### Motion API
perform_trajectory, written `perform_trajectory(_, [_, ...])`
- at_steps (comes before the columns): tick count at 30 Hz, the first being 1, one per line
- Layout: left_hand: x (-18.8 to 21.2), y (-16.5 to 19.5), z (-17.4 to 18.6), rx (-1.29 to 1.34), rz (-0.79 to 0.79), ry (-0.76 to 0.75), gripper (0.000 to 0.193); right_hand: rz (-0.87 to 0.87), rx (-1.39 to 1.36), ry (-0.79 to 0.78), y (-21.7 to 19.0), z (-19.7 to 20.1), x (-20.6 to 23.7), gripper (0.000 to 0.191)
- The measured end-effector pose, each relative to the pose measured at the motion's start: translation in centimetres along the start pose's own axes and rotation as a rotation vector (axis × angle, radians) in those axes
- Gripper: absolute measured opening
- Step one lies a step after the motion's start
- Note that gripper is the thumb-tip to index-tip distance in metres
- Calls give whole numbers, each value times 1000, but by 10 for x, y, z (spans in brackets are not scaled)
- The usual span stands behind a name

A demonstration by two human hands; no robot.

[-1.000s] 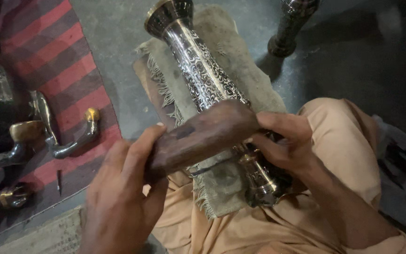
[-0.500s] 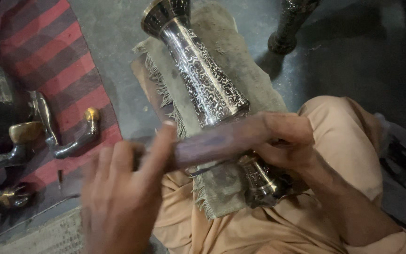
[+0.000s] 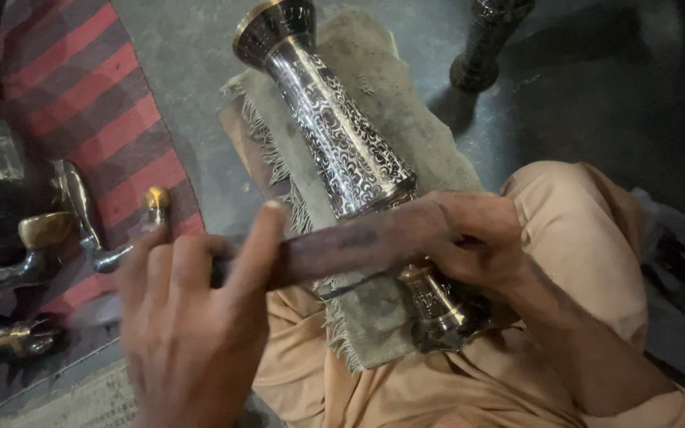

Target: The person uses a hammer and a small metal tool to engrave intricate patterns onto a silver-colored metal vase. They repeatedly strike the tool to create detailed designs on the vase's surface.

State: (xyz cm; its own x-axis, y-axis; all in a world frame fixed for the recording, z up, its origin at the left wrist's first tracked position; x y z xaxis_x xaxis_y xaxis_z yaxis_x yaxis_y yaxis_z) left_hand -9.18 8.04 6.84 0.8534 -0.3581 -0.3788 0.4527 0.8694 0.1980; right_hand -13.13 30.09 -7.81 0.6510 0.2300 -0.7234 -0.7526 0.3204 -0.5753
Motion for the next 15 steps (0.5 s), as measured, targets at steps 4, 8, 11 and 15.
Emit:
perform_trajectory(4, [-3,3,-3,-248,-19,-38,52,-78,-24,-22,3,1,-2,25])
perform_trajectory(8, [-6,-1,-4,-84,-21,-18,52,-74,-6,-13,3,-1,-5,16])
perform_trajectory(11, [-6,-4,-7,-186,-6,-53,52,-96,-49,-28,5,-2,-5,19])
perform_trajectory(15, [-4,-8,-6,-78,-4,-47,59,-149,19,-13,5,0,-5,19])
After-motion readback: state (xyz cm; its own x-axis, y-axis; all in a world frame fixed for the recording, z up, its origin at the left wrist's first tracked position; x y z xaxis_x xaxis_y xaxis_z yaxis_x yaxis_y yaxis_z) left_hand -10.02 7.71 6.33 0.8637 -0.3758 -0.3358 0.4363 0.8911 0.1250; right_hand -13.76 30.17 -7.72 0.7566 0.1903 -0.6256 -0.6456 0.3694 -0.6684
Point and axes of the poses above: each hand's wrist, its own x-axis away from the middle knuckle, its own z-axis out of the back of the hand, y = z × x, the point moved 7 cm from there along -x, towards the middle knuckle, and after that the axes turned 13 degrees about x, right-handed, at the moved point
